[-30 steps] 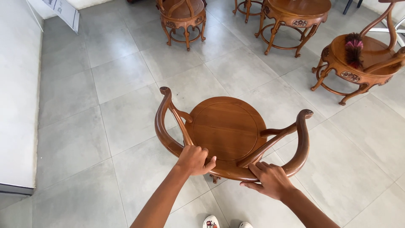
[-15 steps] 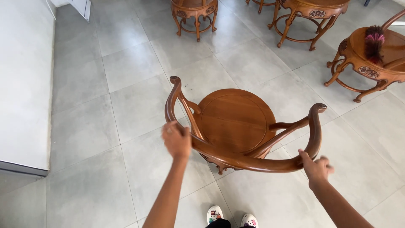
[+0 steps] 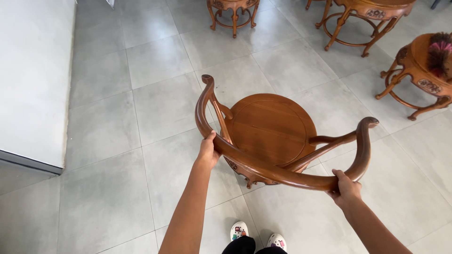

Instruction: Dusting wooden chairs and tidying a room by moving furniture and collecting items into a tray.

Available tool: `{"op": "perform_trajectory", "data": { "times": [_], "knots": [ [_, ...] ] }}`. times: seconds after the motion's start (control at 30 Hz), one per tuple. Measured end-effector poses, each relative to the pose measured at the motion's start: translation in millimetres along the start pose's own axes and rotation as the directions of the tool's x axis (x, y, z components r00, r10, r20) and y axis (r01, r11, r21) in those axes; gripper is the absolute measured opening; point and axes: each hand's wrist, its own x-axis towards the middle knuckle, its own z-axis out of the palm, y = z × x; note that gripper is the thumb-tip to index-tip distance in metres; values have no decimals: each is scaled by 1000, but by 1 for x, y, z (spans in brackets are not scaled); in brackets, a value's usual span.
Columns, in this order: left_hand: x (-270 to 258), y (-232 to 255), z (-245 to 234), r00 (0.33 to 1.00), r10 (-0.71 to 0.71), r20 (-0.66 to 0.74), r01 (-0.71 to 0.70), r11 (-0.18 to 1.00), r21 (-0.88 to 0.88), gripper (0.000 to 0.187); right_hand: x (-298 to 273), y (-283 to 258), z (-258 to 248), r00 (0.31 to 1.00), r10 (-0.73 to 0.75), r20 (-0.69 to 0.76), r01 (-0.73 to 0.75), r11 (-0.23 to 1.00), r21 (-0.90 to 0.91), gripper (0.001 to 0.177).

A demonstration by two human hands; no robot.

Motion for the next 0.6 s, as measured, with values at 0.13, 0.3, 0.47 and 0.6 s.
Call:
{"op": "perform_trajectory", "data": {
  "times": [0.13, 0.3, 0.47, 0.6],
  "knots": [
    [-21, 9, 18, 999, 1, -37, 0, 999, 34, 40, -22, -6, 7, 999, -3, -44, 3, 1000, -3, 58],
    [-22, 5, 19, 992, -16, -126, 23, 998, 53, 48, -26, -9, 6, 999, 5, -37, -6, 1000, -19, 56],
    [-20, 3, 13, 993, -11, -114, 17, 998, 56, 51, -24, -5, 6, 999, -7, -46, 4, 998, -63, 57],
    [-30, 8, 17, 993, -24, -113, 35, 995, 90, 51, -25, -13, 2, 1000, 30, -7, -31, 996, -88, 57]
  ]
}}
